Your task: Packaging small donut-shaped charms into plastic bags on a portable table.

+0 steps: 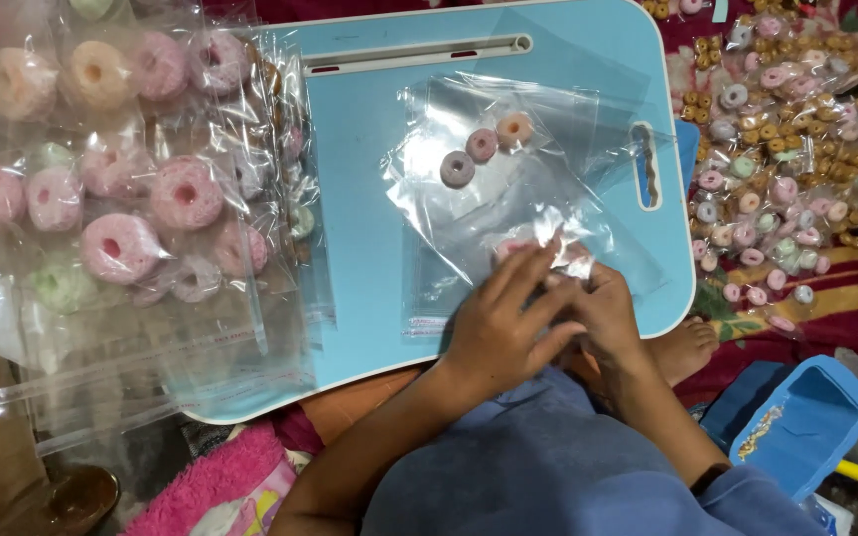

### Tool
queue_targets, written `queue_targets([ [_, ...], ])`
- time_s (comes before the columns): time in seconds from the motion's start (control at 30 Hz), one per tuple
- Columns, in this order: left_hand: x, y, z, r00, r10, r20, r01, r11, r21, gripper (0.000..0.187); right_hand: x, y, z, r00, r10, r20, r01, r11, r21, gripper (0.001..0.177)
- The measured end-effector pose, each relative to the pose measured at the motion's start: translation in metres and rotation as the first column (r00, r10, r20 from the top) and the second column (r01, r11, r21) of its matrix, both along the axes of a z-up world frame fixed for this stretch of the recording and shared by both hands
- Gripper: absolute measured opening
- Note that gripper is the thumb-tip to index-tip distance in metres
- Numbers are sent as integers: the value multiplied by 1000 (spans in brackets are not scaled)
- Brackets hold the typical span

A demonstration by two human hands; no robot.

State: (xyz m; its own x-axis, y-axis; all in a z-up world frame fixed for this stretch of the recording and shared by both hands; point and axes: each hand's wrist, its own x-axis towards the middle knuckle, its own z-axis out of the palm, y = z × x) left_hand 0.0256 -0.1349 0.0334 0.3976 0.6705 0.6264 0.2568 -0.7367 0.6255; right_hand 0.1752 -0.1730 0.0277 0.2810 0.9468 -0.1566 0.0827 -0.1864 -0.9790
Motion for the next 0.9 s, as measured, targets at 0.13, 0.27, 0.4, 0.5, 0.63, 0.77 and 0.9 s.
queue_targets([
  [0.13,-29,33,3,952,195,-237,-197,980,15,51,9,-6,-1,991,82,105,-79,996,-36,37],
  [0.27,-43,47,-16,881,149,-450,-248,954,-170,75,17,-2,-5,998,-30,-46,24,994,-108,16],
  [0.4,-47,43,-12,876,67,-478,-215,941,-262,81,20,0,-6,991,100,-85,-111,984,-140,28],
  [0.5,-49,37,-17,880,46,-473,-201,938,-282,84,13,1,4,987,143,-72,-154,972,-180,25],
  [0.63,-53,39,-17,894,19,-448,-188,923,-336,90,23,-3,-30,964,-104,-246,66,985,-156,24],
  [0.77,-54,41,-22,913,1,-408,-168,912,-373,96,8,10,-30,944,-163,-285,150,986,-68,25],
  [0.9,-56,42,-21,936,12,-352,-162,903,-399,99,-19,28,12,980,-120,-161,106,990,-91,29],
])
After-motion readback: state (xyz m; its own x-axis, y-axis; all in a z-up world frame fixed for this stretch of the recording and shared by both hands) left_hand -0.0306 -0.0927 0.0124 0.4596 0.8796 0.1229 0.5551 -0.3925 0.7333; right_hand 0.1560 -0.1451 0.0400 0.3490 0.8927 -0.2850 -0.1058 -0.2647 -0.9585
